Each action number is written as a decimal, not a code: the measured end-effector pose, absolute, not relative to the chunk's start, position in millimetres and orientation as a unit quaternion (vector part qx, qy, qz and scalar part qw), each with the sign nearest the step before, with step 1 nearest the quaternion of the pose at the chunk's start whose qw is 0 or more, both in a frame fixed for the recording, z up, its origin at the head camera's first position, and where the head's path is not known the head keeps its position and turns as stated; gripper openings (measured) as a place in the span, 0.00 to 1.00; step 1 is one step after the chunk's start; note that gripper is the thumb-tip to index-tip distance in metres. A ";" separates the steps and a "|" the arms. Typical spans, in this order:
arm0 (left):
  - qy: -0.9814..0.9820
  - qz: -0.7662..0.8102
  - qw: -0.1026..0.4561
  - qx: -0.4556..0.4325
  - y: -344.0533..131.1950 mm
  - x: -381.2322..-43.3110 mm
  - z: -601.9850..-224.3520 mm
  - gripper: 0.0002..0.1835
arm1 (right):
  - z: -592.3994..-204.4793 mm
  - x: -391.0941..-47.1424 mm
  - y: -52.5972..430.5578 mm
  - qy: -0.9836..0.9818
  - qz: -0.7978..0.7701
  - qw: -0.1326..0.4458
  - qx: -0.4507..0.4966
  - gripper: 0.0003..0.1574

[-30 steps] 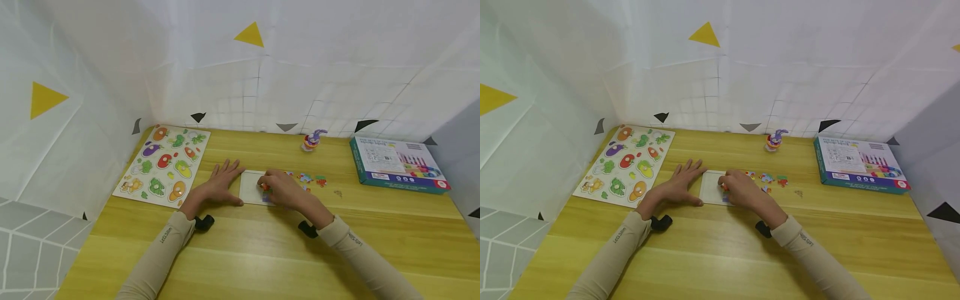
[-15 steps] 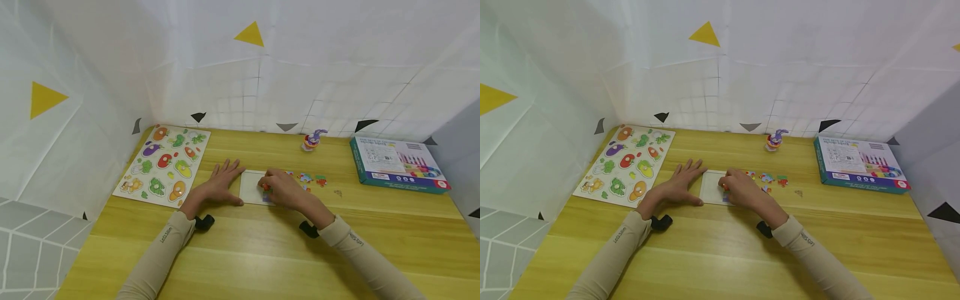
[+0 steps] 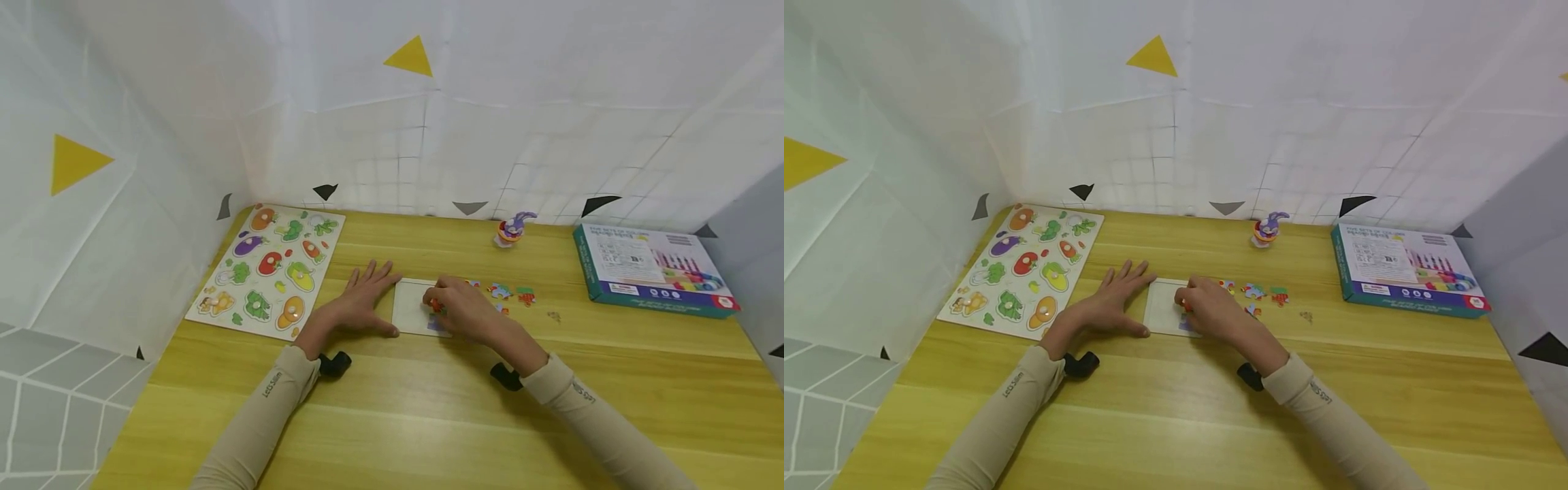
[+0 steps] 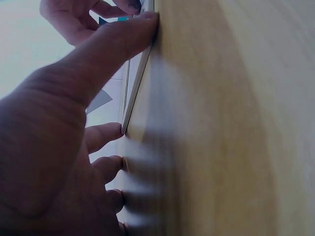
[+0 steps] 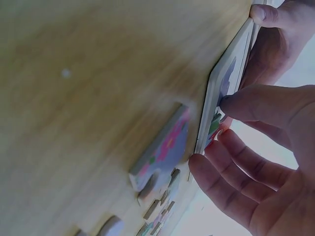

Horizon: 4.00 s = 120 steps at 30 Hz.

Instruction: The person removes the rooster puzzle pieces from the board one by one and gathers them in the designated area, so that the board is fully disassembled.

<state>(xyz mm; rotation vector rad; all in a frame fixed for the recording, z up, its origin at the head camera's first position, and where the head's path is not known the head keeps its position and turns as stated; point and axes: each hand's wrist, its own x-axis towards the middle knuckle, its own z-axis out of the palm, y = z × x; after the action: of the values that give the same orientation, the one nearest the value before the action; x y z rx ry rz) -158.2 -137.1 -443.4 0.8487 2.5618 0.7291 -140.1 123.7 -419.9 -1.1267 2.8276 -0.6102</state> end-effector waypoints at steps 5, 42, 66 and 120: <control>0.905 0.252 0.173 0.297 -136.4 -158.2 -442.7 0.60 | -419.5 -139.3 123.5 0.910 -0.198 0.017 -0.363 0.14; 0.905 0.246 0.173 0.301 -135.1 -157.2 -440.6 0.59 | -407.8 -135.7 133.4 0.907 -0.206 -0.006 -0.368 0.15; 0.905 0.249 0.171 0.298 -135.7 -157.9 -442.6 0.60 | -404.7 -127.6 175.2 0.921 -0.200 -0.038 -0.332 0.14; 0.904 0.251 0.175 0.299 -136.0 -158.6 -445.5 0.60 | -409.1 -112.6 254.0 0.954 -0.158 -0.022 -0.253 0.13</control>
<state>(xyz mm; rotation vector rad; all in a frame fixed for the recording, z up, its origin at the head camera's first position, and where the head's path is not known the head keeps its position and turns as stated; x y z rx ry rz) -158.6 -136.0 -445.5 0.8472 2.5598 0.7122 -112.6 254.0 -409.1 -0.8077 3.0408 -0.5045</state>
